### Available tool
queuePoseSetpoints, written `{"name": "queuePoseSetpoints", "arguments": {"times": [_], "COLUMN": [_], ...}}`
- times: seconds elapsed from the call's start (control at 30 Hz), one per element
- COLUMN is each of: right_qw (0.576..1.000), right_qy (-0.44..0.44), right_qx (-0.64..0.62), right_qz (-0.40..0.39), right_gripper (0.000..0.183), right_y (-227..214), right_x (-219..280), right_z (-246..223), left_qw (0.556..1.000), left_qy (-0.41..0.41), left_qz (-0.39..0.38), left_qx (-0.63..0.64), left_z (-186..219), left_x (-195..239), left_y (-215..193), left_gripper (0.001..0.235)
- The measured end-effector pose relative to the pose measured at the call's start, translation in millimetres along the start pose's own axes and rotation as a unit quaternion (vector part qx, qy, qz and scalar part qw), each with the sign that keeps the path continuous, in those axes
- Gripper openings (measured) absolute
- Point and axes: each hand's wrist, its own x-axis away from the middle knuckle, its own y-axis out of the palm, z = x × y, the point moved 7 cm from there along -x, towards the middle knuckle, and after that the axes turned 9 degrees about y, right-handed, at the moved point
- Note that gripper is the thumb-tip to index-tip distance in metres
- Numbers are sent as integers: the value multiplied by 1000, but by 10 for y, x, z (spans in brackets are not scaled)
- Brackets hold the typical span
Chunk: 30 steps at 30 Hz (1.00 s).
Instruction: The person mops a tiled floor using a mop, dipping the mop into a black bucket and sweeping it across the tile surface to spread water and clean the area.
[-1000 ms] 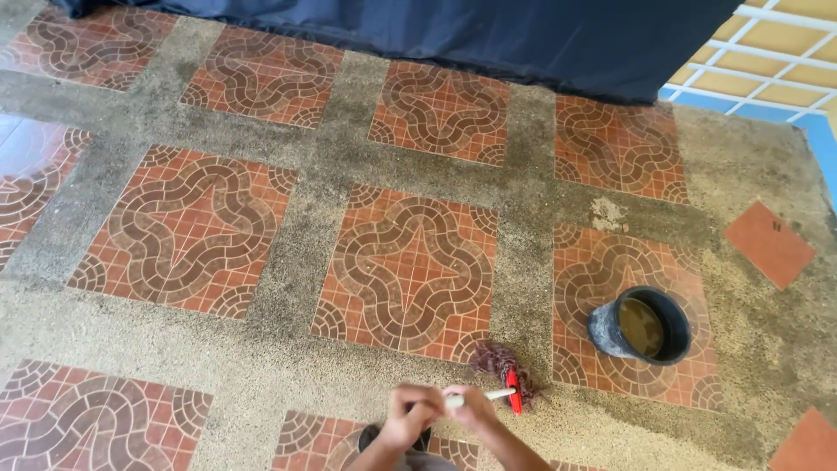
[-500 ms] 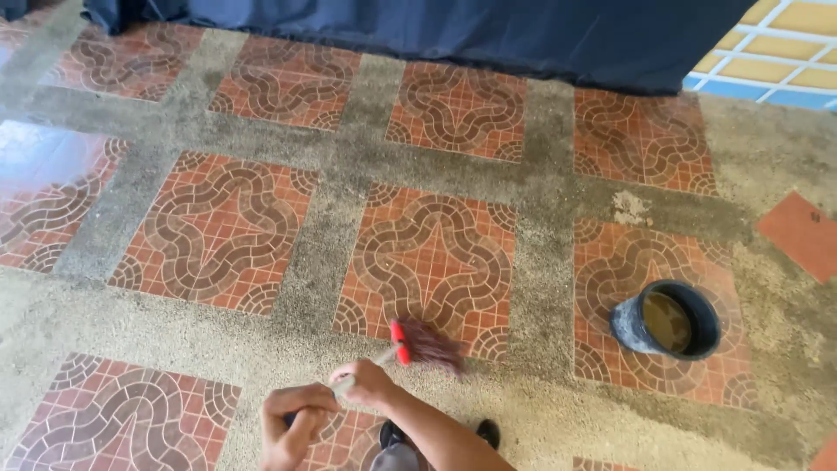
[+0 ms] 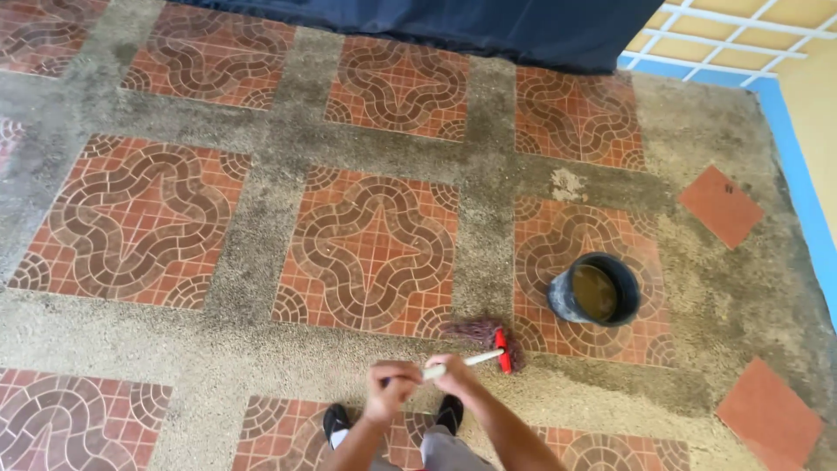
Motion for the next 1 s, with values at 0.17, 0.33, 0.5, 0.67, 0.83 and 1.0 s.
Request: {"name": "queuePoseSetpoints", "arguments": {"times": [0.17,0.33,0.5,0.67,0.83,1.0], "right_qw": [990,977,993,999,994,975], "right_qy": [43,-9,-32,31,62,209], "right_qx": [-132,-207,-102,-22,56,-71], "right_qz": [20,-49,-48,-7,70,-35], "right_gripper": [17,21,20,21,17,13], "right_y": [-394,-416,-231,-410,-494,-283], "right_x": [124,619,566,587,500,614], "right_z": [101,-1229,-1293,-199,1356,2130], "left_qw": [997,993,989,990,994,988], "left_qy": [-26,30,122,139,12,-50], "left_qz": [-41,-46,-83,-25,-14,-65], "left_qx": [-57,-103,9,9,109,129], "left_z": [301,1089,1490,291,-658,-1277], "left_x": [-234,-196,-177,-35,237,671], "left_y": [601,-95,163,403,1297,1444], "left_gripper": [23,25,32,27,29,34]}}
